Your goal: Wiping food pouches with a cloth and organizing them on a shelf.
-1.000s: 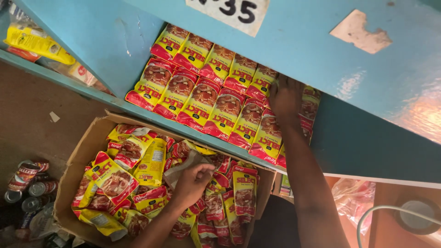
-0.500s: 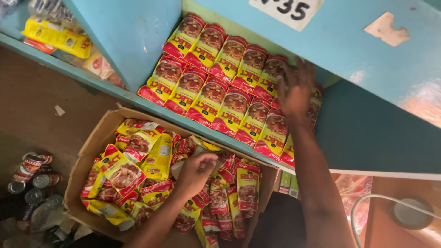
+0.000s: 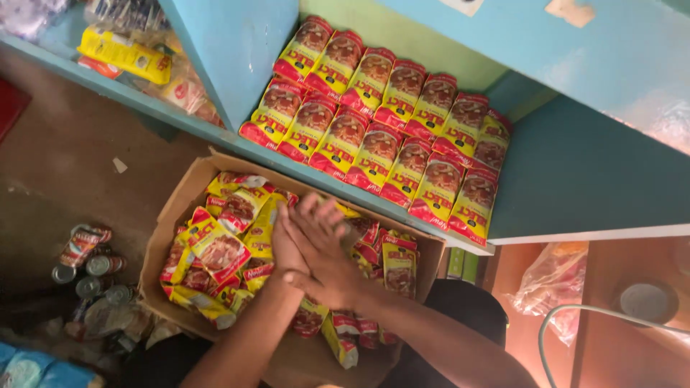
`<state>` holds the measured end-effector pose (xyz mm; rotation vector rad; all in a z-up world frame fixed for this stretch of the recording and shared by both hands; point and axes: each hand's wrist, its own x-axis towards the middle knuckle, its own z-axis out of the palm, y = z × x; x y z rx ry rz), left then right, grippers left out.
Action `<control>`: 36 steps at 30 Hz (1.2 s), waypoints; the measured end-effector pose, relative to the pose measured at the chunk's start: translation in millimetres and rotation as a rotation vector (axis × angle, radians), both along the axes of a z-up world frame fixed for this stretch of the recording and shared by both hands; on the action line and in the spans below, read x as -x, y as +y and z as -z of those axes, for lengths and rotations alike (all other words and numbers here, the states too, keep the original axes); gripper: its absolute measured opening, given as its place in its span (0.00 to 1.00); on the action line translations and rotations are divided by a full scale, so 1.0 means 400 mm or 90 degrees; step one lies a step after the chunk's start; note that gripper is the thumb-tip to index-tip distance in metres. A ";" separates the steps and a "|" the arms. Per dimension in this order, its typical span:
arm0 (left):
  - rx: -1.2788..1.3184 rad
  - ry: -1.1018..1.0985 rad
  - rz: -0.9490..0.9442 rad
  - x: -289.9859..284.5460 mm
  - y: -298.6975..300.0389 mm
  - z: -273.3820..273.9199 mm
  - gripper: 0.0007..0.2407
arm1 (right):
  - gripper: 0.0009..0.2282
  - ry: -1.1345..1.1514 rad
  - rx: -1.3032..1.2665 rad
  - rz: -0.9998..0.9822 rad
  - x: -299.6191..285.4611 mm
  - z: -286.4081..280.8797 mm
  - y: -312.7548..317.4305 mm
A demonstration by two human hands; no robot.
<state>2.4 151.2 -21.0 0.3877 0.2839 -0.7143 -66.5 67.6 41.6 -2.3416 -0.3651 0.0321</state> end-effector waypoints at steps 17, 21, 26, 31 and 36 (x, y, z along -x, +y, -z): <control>-1.025 -0.847 0.248 0.060 0.008 0.154 0.26 | 0.20 0.170 0.202 0.037 -0.113 0.031 -0.310; -1.054 -0.995 0.273 0.097 -0.004 0.138 0.36 | 0.18 0.454 0.303 0.049 -0.121 0.017 -0.274; -1.032 -0.911 0.348 0.068 0.001 0.269 0.24 | 0.22 0.476 0.403 0.036 -0.116 0.177 -0.265; -0.841 -0.708 0.169 0.037 -0.001 0.199 0.17 | 0.27 0.393 0.241 0.076 -0.126 0.205 -0.259; -0.700 -0.520 0.261 0.021 0.052 -0.067 0.27 | 0.24 0.415 -0.314 0.038 -0.149 0.174 -0.243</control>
